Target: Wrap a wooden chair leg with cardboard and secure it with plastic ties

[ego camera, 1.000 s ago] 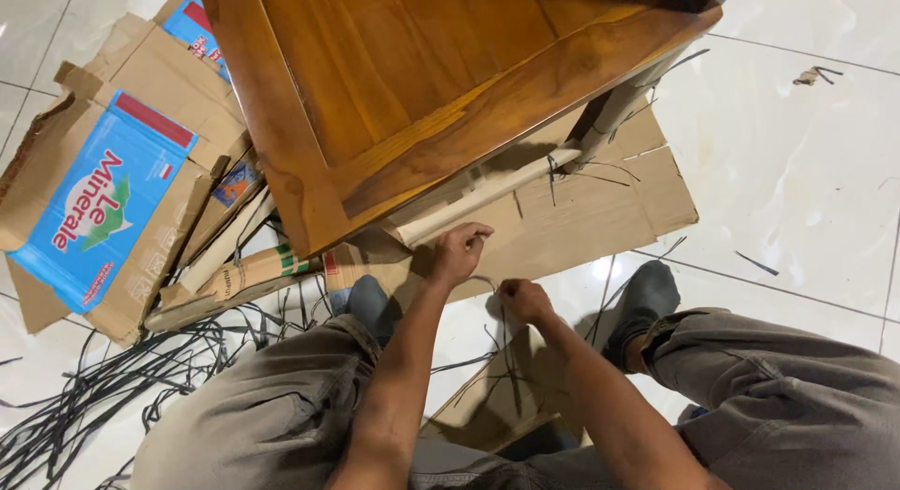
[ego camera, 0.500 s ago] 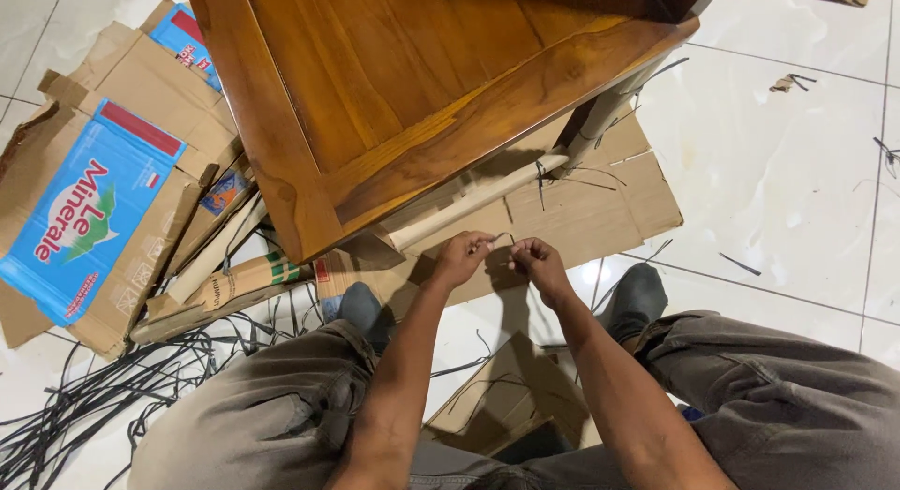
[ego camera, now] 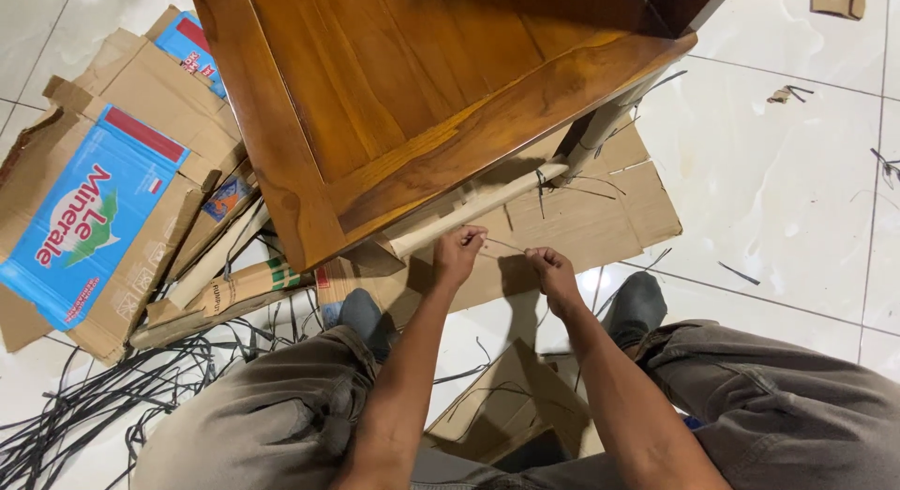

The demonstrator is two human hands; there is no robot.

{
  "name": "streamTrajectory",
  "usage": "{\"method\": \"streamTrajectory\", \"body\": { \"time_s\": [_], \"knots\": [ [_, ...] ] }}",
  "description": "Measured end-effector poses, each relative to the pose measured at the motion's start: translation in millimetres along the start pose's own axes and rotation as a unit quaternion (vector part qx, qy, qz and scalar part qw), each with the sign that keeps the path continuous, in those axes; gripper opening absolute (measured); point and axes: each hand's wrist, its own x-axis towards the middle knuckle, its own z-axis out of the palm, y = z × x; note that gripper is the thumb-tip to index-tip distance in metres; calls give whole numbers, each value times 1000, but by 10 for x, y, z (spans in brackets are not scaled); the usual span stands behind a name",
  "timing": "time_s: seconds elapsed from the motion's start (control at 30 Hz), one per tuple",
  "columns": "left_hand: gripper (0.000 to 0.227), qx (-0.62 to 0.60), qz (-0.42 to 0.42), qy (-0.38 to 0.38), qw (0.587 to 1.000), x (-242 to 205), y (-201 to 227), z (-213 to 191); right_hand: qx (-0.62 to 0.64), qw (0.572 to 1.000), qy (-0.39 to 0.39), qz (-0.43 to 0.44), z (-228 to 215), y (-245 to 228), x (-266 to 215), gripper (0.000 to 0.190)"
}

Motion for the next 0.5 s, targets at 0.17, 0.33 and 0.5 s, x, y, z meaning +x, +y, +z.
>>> {"method": "streamTrajectory", "body": {
  "time_s": [0.17, 0.33, 0.5],
  "knots": [
    [21, -60, 26, 20, 998, -32, 142, 119, -12, 1000, -16, 24, 2, 52, -77, 14],
    [12, -26, 23, -20, 999, -11, 135, 193, 28, 997, -56, 38, 37, 73, 99, 32],
    [30, 40, 31, -37, 998, -75, 326, 143, 29, 997, -69, -1, 110, -98, 128, 32]
  ]
}}
